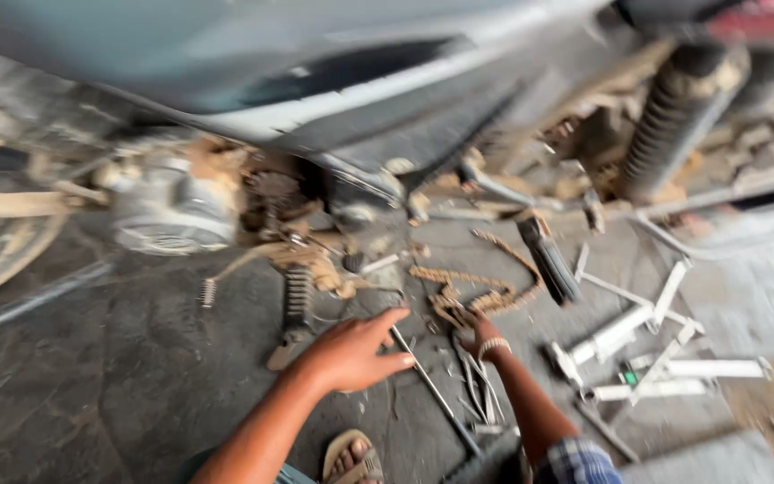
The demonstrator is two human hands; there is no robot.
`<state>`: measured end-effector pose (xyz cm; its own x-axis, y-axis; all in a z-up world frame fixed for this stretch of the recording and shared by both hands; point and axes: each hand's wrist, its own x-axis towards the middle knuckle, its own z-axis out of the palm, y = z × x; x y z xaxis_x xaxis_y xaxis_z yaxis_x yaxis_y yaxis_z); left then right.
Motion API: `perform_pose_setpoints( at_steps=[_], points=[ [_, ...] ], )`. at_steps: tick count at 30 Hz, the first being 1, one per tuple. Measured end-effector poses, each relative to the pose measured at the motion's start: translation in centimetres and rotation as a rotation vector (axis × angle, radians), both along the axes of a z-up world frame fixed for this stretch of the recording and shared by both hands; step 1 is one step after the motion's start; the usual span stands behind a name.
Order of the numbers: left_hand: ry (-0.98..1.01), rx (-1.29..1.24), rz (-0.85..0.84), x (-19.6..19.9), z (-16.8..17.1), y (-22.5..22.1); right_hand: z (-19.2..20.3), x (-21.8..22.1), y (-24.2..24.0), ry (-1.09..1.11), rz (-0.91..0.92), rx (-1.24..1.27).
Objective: The person kneels beside a motorcycle and uses a T-handle socket wrench to loosen fasteners near the engine sprocket. They remove a plastic cover, detach the drive chain from the sprocket, work on the sprocket area by hand, and reposition the chain while continuing to work with the wrench.
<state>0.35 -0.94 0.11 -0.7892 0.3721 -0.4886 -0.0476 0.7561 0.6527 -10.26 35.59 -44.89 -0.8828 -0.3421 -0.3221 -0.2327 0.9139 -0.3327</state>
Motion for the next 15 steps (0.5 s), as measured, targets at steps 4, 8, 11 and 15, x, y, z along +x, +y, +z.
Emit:
perform_pose_setpoints(
  at_steps=[4, 8, 11, 15],
  points=[
    [-0.051, -0.039, -0.033, -0.4, 1.3, 1.0, 7.1, 3.8, -0.9, 0.229, -0.449, -0.193],
    [-0.021, -0.024, -0.021, -0.5, 1.9, 1.9, 8.4, 10.1, -0.8, 0.011, -0.555, 0.095],
    [0.037, -0.004, 0.023, -0.4, 2.3, 1.7, 11.5, 15.5, -3.9, 0.036, -0.436, 0.185],
    [0.096, 0.029, 0.022, 0.0, 1.6, 1.5, 11.9, 17.1, -4.3, 0.012, -0.366, 0.3]
  ],
)
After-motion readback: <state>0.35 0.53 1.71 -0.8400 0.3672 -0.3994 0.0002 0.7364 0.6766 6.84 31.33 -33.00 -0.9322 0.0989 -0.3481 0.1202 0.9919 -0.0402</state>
